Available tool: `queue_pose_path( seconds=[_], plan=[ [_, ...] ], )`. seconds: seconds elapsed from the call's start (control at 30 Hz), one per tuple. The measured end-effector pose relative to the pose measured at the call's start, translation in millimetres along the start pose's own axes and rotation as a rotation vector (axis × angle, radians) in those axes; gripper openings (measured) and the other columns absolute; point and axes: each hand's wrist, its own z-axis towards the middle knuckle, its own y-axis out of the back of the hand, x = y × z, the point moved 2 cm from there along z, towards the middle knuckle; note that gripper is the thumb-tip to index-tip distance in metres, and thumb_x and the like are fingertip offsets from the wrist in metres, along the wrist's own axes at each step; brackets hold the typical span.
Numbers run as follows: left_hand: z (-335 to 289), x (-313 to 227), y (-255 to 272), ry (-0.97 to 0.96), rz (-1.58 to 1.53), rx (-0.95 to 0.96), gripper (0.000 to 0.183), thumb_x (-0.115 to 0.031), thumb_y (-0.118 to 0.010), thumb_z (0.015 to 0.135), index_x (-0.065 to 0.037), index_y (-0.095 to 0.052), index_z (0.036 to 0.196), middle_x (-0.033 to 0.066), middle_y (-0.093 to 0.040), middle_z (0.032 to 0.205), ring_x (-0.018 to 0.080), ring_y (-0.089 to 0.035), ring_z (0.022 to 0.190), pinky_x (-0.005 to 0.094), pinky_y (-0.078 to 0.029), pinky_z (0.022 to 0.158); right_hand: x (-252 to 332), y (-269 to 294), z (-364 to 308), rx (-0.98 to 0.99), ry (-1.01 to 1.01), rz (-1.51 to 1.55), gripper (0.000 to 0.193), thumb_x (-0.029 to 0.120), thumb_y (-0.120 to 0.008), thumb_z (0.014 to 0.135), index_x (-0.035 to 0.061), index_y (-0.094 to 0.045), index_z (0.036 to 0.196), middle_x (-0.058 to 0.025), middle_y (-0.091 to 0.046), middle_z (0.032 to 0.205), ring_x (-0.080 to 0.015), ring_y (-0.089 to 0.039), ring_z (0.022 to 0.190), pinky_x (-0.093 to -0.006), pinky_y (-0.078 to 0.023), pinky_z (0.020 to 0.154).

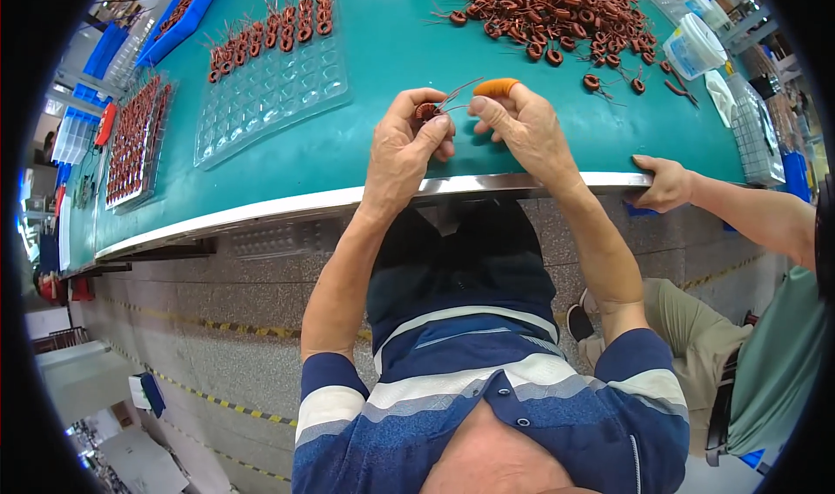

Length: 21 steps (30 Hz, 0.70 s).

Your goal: Assembling small electronic components by threading wires through red toroidal cores and placing them into sorting trays.

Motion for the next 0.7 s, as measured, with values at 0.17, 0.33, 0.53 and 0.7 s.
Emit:
queue_pose_path(
  seconds=[0.17, 0.33, 0.53, 0.7],
  plan=[
    [2, -2, -3, 0.005, -0.043, 0.016, 0.025, -0.009, -0.055, 0.094, 0.002, -0.05, 0.116, 0.0065, -0.059, 0.081, 0.0115, -0.058, 0.067, 0.0239, -0.049, 0.06, -12, -5, -1, -0.028, -0.011, 0.189, 0.041, 0.036, -0.065, 0.089, -0.003, -0.062, 0.1, -0.0092, -0.068, 0.084, -0.0105, -0.063, 0.072, -0.0227, -0.049, 0.058],
    [4, -2, -1, 0.013, 0.046, 0.035, 0.023, -0.009, -0.055, 0.094, 0.003, -0.051, 0.113, 0.0047, -0.058, 0.075, 0.0106, -0.057, 0.064, 0.0236, -0.048, 0.059, 0, -11, -6, -0.156, 0.104, 0.173, 0.031, 0.028, -0.061, 0.093, -0.0018, -0.067, 0.089, -0.0064, -0.066, 0.073, -0.0092, -0.061, 0.062, -0.0217, -0.047, 0.056],
    [5, -3, -5, -0.019, 0.107, 0.024, 0.022, -0.009, -0.054, 0.094, 0.004, -0.052, 0.111, 0.003, -0.057, 0.071, 0.0094, -0.056, 0.061, 0.0236, -0.047, 0.057, 0, -3, -4, -0.129, 0.003, 0.347, 0.028, 0.025, -0.06, 0.093, -0.0005, -0.068, 0.087, -0.0038, -0.063, 0.067, -0.0074, -0.056, 0.055, -0.0189, -0.042, 0.05],
    [-1, -5, -5, 0.113, -0.057, 0.156, 0.026, -0.017, -0.053, 0.096, 0.003, -0.054, 0.113, 0.0045, -0.053, 0.071, 0.0127, -0.055, 0.058, 0.0244, -0.047, 0.055, 7, 5, -3, -0.068, 0.222, 0.188, 0.043, 0.024, -0.075, 0.082, -0.0006, -0.06, 0.114, -0.0032, -0.064, 0.084, -0.0046, -0.054, 0.063, -0.0181, -0.045, 0.054]
  ],
)
